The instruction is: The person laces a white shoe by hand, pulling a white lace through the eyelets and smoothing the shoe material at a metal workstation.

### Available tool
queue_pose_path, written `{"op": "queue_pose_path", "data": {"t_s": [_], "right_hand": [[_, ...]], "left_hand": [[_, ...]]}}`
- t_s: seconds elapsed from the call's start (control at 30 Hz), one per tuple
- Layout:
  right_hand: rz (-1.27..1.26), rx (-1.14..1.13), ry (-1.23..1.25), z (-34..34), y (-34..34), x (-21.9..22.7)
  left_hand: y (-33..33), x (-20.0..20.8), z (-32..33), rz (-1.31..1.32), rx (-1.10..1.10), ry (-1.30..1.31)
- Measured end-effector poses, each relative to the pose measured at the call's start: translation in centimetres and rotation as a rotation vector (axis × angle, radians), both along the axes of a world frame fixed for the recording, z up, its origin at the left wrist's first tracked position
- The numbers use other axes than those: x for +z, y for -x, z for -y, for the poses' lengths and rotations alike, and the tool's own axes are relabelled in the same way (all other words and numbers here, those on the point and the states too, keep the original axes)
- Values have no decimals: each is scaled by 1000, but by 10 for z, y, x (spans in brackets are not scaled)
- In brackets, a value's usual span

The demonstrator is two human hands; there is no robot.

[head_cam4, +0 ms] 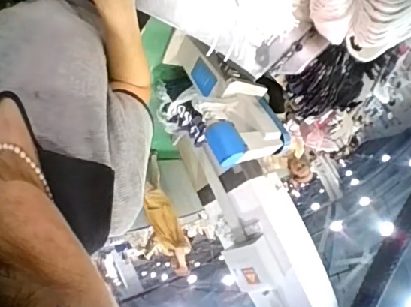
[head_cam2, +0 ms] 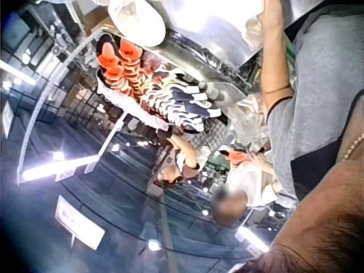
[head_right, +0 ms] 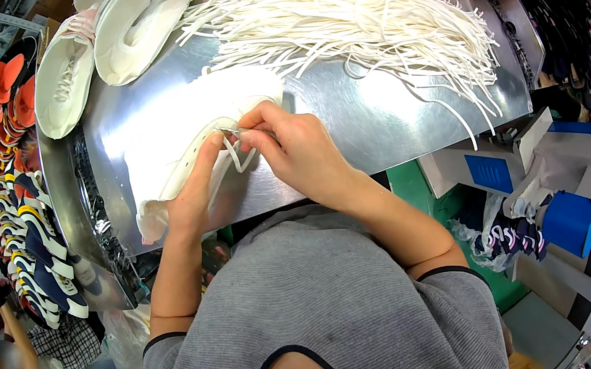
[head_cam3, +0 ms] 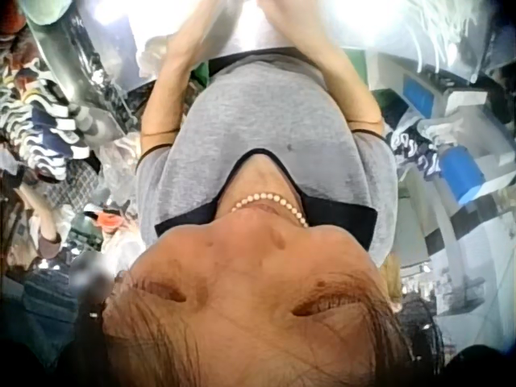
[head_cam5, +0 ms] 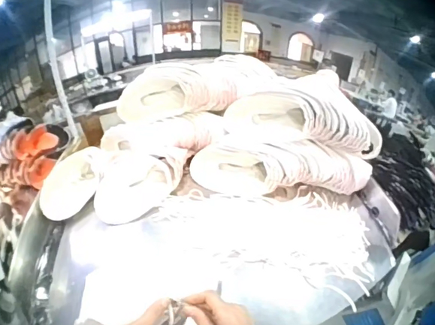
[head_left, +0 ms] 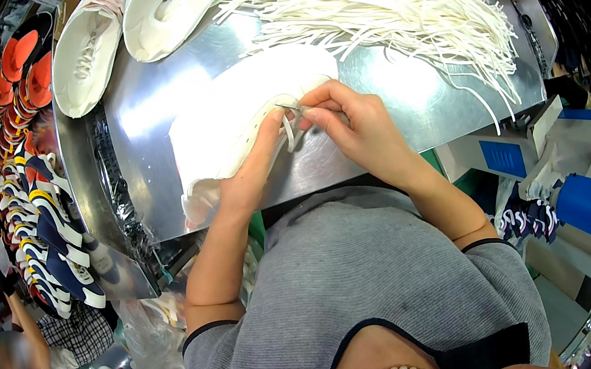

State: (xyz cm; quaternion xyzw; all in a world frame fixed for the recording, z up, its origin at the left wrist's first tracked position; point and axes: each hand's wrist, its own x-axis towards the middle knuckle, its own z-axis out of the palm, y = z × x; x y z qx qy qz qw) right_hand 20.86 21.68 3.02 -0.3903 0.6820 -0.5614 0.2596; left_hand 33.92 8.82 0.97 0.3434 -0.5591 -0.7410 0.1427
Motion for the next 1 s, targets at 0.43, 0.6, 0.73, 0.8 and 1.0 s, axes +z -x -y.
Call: {"op": "queue_pose_path", "data": {"t_s": [0.43, 0.6, 0.73, 0.8, 1.0], "right_hand": [[-694, 235, -365, 16, 19, 13], [-620, -40, -239, 1, 59, 25], [-232, 62, -405, 27, 44, -1], [-265, -18, -390, 35, 36, 1], [-147, -132, -284, 50, 62, -35]], "left_hand": [[-13, -26, -2, 88, -68, 585], [-16, -7, 14, 123, -125, -54], [-15, -17, 13, -30, 10, 135], [-13, -31, 26, 100, -30, 413], [-20, -15, 36, 122, -168, 228]]}}
